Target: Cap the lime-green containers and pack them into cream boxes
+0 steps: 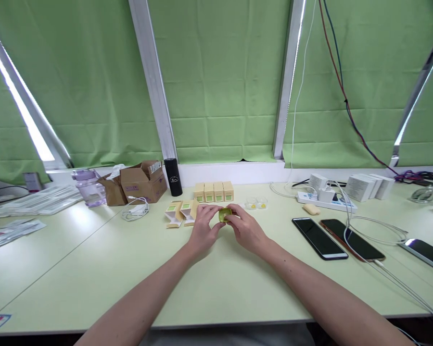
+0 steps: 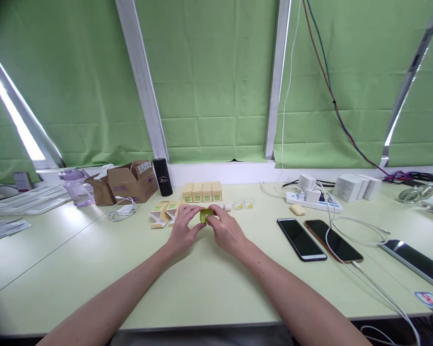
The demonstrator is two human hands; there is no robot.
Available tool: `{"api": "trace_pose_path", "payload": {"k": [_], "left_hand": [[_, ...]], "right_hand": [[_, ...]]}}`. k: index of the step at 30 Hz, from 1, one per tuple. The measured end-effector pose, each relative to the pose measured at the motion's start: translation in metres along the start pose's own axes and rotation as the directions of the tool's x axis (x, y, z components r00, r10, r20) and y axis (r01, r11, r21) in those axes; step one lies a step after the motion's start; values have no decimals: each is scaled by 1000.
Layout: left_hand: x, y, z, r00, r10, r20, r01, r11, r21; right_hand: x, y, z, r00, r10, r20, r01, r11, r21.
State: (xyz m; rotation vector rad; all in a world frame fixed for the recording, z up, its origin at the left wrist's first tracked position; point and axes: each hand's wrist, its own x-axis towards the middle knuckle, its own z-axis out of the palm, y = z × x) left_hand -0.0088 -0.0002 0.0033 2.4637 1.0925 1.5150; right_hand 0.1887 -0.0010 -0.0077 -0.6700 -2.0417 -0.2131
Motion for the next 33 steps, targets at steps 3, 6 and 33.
{"api": "trace_pose_path", "payload": {"k": [3, 6, 33], "left_hand": [[0, 1, 0, 1000, -4, 3, 4, 1000, -8], [0, 2, 1, 1000, -15, -2, 15, 1000, -15], [7, 4, 1, 945, -321, 69, 327, 936, -130]], "right_hand": [[0, -1, 0, 1000, 15, -4, -15, 1000, 7], [-1, 0, 1, 999, 28, 31, -28, 1000, 7], [-5, 0, 0, 996, 83, -18, -78, 979, 190]]}}
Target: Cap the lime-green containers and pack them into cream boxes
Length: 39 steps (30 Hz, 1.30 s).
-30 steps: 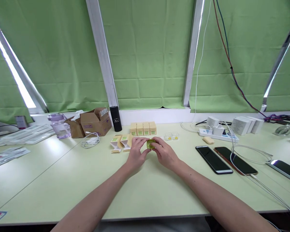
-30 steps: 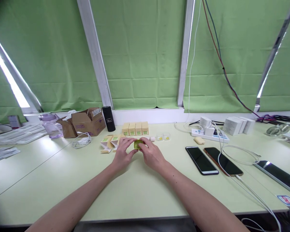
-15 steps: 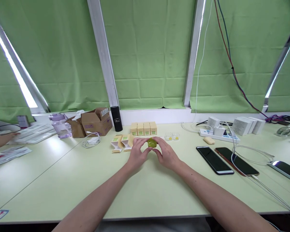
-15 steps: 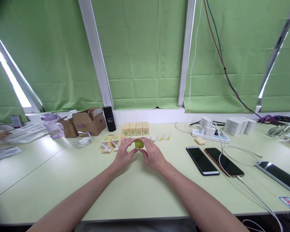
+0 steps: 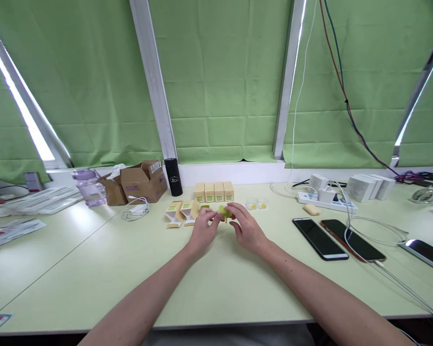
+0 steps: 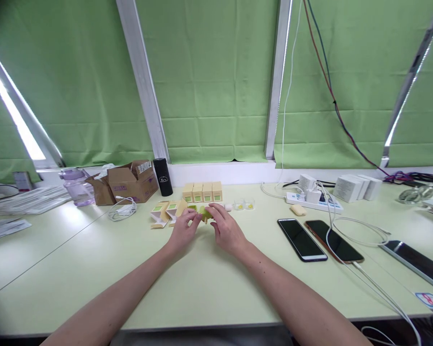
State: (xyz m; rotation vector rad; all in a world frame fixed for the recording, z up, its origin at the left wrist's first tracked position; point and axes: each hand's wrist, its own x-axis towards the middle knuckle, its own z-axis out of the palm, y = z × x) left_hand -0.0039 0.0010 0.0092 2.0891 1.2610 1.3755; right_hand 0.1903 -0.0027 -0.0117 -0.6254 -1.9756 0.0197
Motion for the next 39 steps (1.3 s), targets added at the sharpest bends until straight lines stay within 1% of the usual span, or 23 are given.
{"api": "trace_pose_path", "payload": {"k": [5, 8, 11, 14, 16, 20, 22, 24, 28, 33, 36, 39], "left_hand": [[-2, 0, 1, 998, -32, 55, 32, 999, 6], [-4, 1, 2, 996, -36, 79, 38, 999, -19], [-3, 1, 3, 995, -30, 95, 36, 997, -65], [-2, -4, 2, 994, -8, 107, 21, 993, -117], [-1, -7, 0, 996, 19, 83, -8, 992, -124], [-1, -10, -5, 997, 83, -11, -83, 994, -74], [-2, -10, -6, 993, 119, -18, -120, 991, -56], [-3, -8, -6, 987, 160, -2, -160, 987, -30], [-4, -5, -7, 967, 246, 61, -249, 968, 42], [-6, -1, -8, 932, 347, 104, -359, 925, 122], [-7, 2, -8, 925, 356, 135, -374, 915, 149], [-9, 3, -6, 923, 347, 167, -373, 914, 160]], "right_hand": [[-1, 1, 1, 1000, 22, 3, -22, 999, 28], [-1, 1, 1, 999, 42, -11, -41, 998, 37], [0, -1, 0, 995, 95, -12, -94, 992, 83], [3, -4, -2, 984, 180, -8, -177, 974, 140], [5, -7, -3, 971, 239, -12, -232, 955, 185], [8, -8, -3, 940, 342, -12, -324, 900, 290], [7, -6, -2, 920, 391, 0, -368, 866, 339], [7, -4, -1, 906, 423, 21, -397, 833, 384], [5, 0, -2, 904, 425, 53, -403, 804, 437], [5, 2, -3, 920, 379, 99, -384, 821, 422], [4, 3, -1, 925, 365, 108, -377, 834, 403], [3, 3, 1, 917, 383, 110, -395, 837, 380]]}}
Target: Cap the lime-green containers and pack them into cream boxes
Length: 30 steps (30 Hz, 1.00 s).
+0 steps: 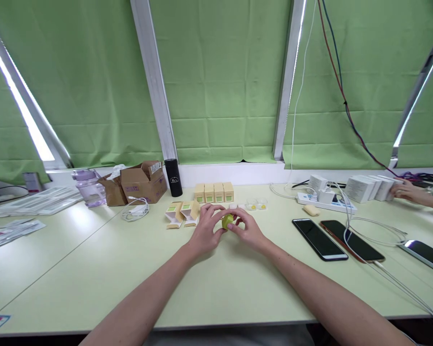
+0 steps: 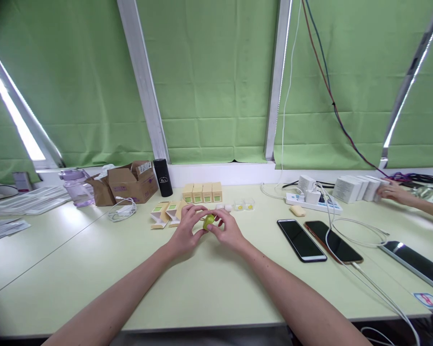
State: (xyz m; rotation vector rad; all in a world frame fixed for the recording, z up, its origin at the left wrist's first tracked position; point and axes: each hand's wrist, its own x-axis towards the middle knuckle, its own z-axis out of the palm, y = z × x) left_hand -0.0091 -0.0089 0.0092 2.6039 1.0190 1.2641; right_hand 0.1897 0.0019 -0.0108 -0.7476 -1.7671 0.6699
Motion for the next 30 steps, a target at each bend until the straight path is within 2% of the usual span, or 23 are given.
{"api": "trace_pose_path", "payload": {"k": [7, 11, 14, 17, 19, 24, 30], "left_hand": [[1, 2, 3, 999, -33, -29, 31, 998, -48], [5, 0, 2, 985, -154, -74, 143, 980, -138], [7, -5, 2, 947, -297, -122, 262, 935, -238], [8, -14, 3, 892, -428, -147, 359, 867, -347], [9, -20, 4, 872, -470, -136, 383, 829, -409], [10, -29, 5, 856, -506, -105, 394, 770, -502], [10, -29, 4, 862, -499, -90, 373, 743, -556]], "right_hand": [[0, -1, 2, 1000, 18, -23, -18, 1000, 10], [3, 5, -5, 992, 37, -118, -43, 998, -45], [8, 17, -17, 974, 26, -224, -79, 971, -227], [12, 32, -32, 955, 34, -296, -163, 891, -424], [15, 39, -39, 951, 38, -307, -202, 827, -525], [20, 49, -39, 986, -5, -168, -130, 611, -781], [35, 56, -28, 997, 52, -62, -78, 429, -900]]}}
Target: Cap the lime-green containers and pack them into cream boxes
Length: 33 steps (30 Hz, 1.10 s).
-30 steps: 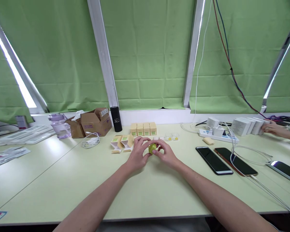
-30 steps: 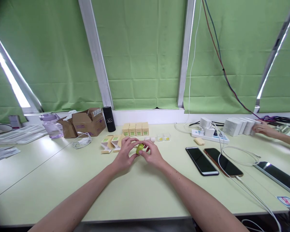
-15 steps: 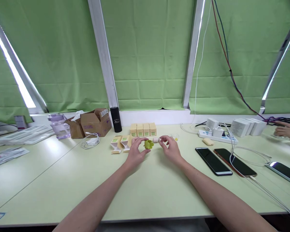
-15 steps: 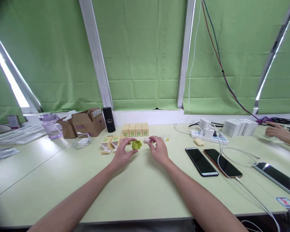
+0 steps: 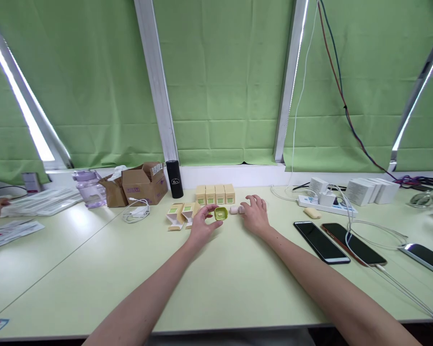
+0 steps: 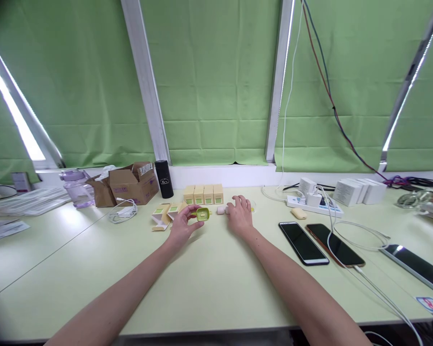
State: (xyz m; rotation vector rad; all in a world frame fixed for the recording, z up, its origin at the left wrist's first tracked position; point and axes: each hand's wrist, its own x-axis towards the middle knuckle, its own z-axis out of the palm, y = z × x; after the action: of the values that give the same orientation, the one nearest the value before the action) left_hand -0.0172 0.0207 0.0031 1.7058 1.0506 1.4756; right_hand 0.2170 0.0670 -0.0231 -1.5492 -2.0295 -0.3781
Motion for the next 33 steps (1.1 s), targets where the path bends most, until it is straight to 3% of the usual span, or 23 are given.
{"api": "trace_pose_path", "payload": {"k": [5, 9, 12, 14, 16, 18, 19, 22, 24, 25, 28, 33], "left_hand": [[1, -3, 0, 1000, -23, 4, 23, 1000, -20], [2, 0, 0, 999, -44, 5, 45, 998, -50], [2, 2, -1, 999, -44, -5, 44, 996, -78], [2, 2, -1, 999, -47, -3, 46, 993, -110], [2, 1, -1, 998, -57, 1, 56, 988, -141], [3, 0, -2, 997, -77, -4, 75, 983, -169], [3, -1, -2, 996, -90, -6, 87, 979, -185], [3, -3, -2, 994, -114, 1, 111, 963, -244], [3, -3, -2, 993, -116, 6, 113, 953, -283], [3, -2, -2, 993, -116, 6, 113, 947, -300], [3, -1, -1, 993, -122, 8, 118, 935, -334], [3, 3, -1, 994, -109, 17, 108, 925, -364]], "right_hand": [[11, -4, 5, 997, -16, 73, 24, 995, -100], [11, -4, 4, 998, -45, 47, 50, 993, -105], [10, -4, -1, 1000, -4, -18, 4, 1000, -11], [10, -6, -6, 990, 102, -93, -83, 979, 186], [11, -10, -10, 956, 273, -103, -180, 829, 529], [11, -16, -13, 917, 398, 32, -236, 474, 849], [9, -20, -15, 917, 388, 93, -248, 373, 894], [0, -32, -18, 932, 319, 170, -252, 234, 939], [-8, -39, -22, 937, 209, 280, -276, -48, 960], [-11, -41, -24, 936, 171, 308, -288, -131, 949], [-19, -46, -34, 925, 91, 369, -334, -269, 903], [-23, -51, -48, 926, 4, 376, -357, -308, 882]]}}
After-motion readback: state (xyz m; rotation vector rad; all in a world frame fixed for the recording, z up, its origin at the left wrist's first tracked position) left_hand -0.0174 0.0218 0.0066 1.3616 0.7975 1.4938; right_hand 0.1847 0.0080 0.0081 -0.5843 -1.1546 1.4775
